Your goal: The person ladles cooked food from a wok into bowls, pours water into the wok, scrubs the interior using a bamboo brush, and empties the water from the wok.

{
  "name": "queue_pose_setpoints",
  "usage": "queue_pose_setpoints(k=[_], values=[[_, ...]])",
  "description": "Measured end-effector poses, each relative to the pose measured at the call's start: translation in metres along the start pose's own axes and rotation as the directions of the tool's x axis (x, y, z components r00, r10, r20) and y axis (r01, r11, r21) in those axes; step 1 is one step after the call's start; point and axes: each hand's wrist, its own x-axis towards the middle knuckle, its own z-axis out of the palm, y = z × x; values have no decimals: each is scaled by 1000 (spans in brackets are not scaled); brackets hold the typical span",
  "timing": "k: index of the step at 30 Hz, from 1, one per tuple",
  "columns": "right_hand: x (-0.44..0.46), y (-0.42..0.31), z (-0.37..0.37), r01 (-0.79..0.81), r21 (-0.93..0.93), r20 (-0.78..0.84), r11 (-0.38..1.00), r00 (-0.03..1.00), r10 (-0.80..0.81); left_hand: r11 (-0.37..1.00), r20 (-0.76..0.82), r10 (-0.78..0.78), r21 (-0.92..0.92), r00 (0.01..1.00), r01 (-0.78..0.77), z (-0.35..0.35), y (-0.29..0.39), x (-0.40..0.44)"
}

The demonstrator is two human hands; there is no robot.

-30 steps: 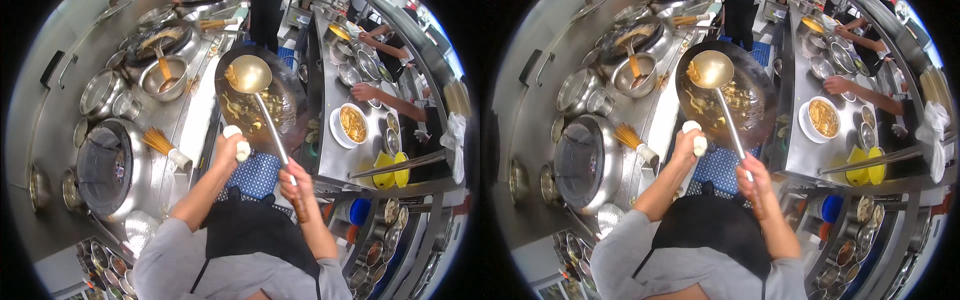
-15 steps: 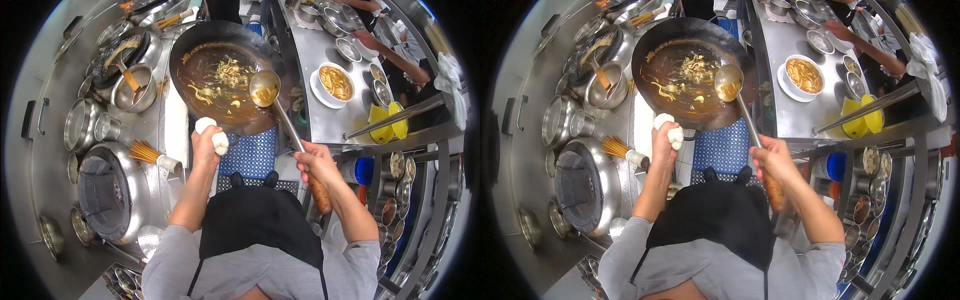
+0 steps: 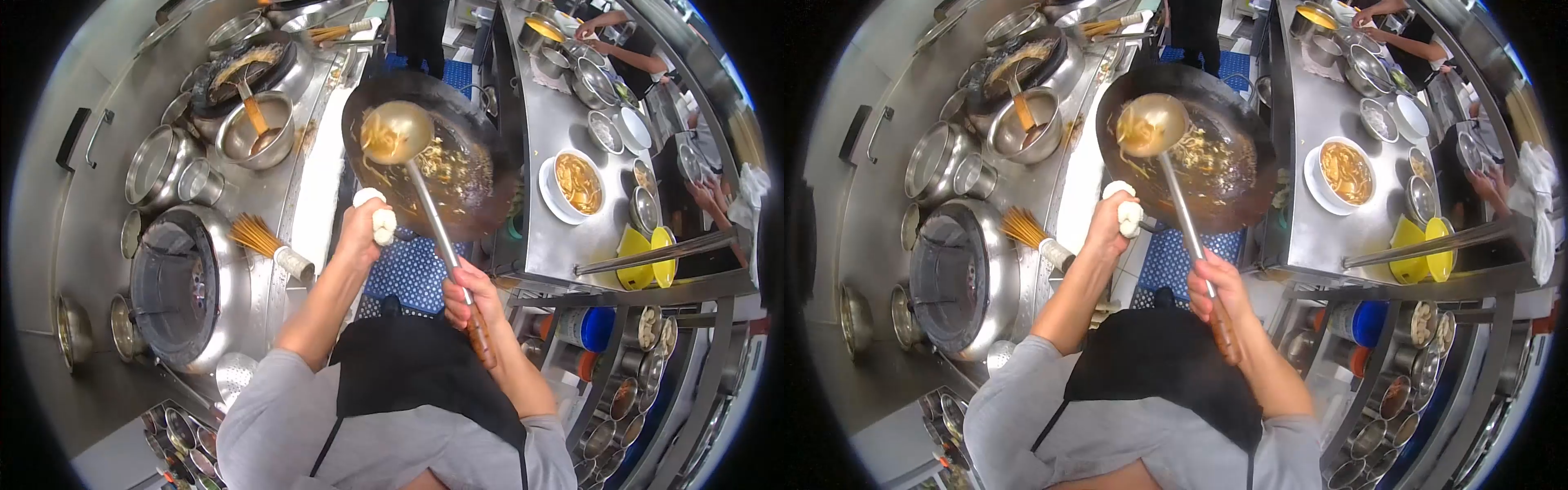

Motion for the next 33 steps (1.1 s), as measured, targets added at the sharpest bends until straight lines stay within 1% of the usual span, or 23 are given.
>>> queue_pose_setpoints(k=[1, 2, 4, 6, 7, 8, 10, 11, 14, 15, 16, 18, 19, 21, 23, 24, 25, 26, 27, 28, 30, 31, 33], values=[[2, -3, -5, -98, 186, 44, 978, 995, 91, 997, 29, -50, -52, 998, 52, -9, -2, 3], [0, -6, -9, -120, 205, 71, 971, 992, 108, 989, 64, -102, -102, 993, 109, -18, -5, 6], [-11, -13, -15, -149, 252, 119, 956, 985, 122, 987, 84, -116, -104, 990, 124, -20, 0, -2], [-32, -28, -15, -81, 191, 33, 978, 997, 76, 989, 88, -100, -98, 991, 109, -20, 4, -7], [-43, -40, -12, -47, 63, -62, 997, 997, 51, 991, 97, -91, -88, 991, 99, -24, 4, -5], [-50, -52, -6, -28, -71, -151, 997, 988, 17, 997, 70, -68, -36, 995, 71, -25, 3, -4], [-59, -65, 11, -44, -332, -298, 942, 953, -61, 998, 21, -4, 63, 1000, 2, -17, 10, -11], [-60, -66, 21, -83, -422, -360, 903, 929, -83, 994, 19, 34, 105, 999, -36, -9, 13, -16], [-46, -53, 31, -123, -388, -391, 913, 920, -42, 977, 52, 142, 153, 989, -148, 12, 18, -21], [-41, -48, 36, -122, -355, -374, 927, 927, -21, 971, 45, 171, 160, 984, -176, 18, 16, -17], [-37, -43, 40, -115, -302, -332, 946, 943, 9, 963, 51, 194, 179, 980, -200, 23, 15, -15], [-37, -41, 57, -84, -144, -189, 986, 980, 56, 935, 47, 232, 265, 971, -237, 35, 12, -11], [-40, -45, 54, -62, -79, -122, 995, 991, 52, 934, 44, 239, 262, 970, -242, 32, 9, -6], [-46, -57, 46, -26, 59, 15, 998, 1000, 26, 953, 18, 194, 233, 981, -193, 27, 20, -12], [-30, -45, 26, 11, -28, -5, 1000, 1000, -12, 968, -16, 163, 194, 986, -157, 22, 26, -11], [-24, -35, 16, 25, -59, -27, 998, 999, -27, 979, -9, 110, 171, 994, -107, 16, 28, -11], [-15, -23, 19, 4, -147, -75, 989, 997, -16, 987, 1, 57, 151, 998, -57, 10, 30, -9], [-15, -23, 17, -30, -29, -34, 999, 999, 29, 991, 13, 3, 134, 1000, -4, 3, 32, -7], [-14, -26, 16, -67, 87, 11, 994, 998, 67, 998, 27, -46, 46, 999, 44, -2, 33, -6], [-14, -29, 13, -107, 198, 61, 974, 993, 96, 998, 42, -64, -4, 997, 64, -7, 34, -4], [-28, -31, 13, -119, 240, 67, 963, 992, 106, 988, 72, -109, -101, 991, 116, -13, 34, -7], [-39, -33, 16, -115, 267, 57, 957, 993, 104, 976, 70, -175, -118, 982, 182, -14, 36, -9], [-60, -39, 20, -90, 310, 54, 947, 996, 77, 966, 109, -216, -122, 970, 229, -17, 33, -11]])
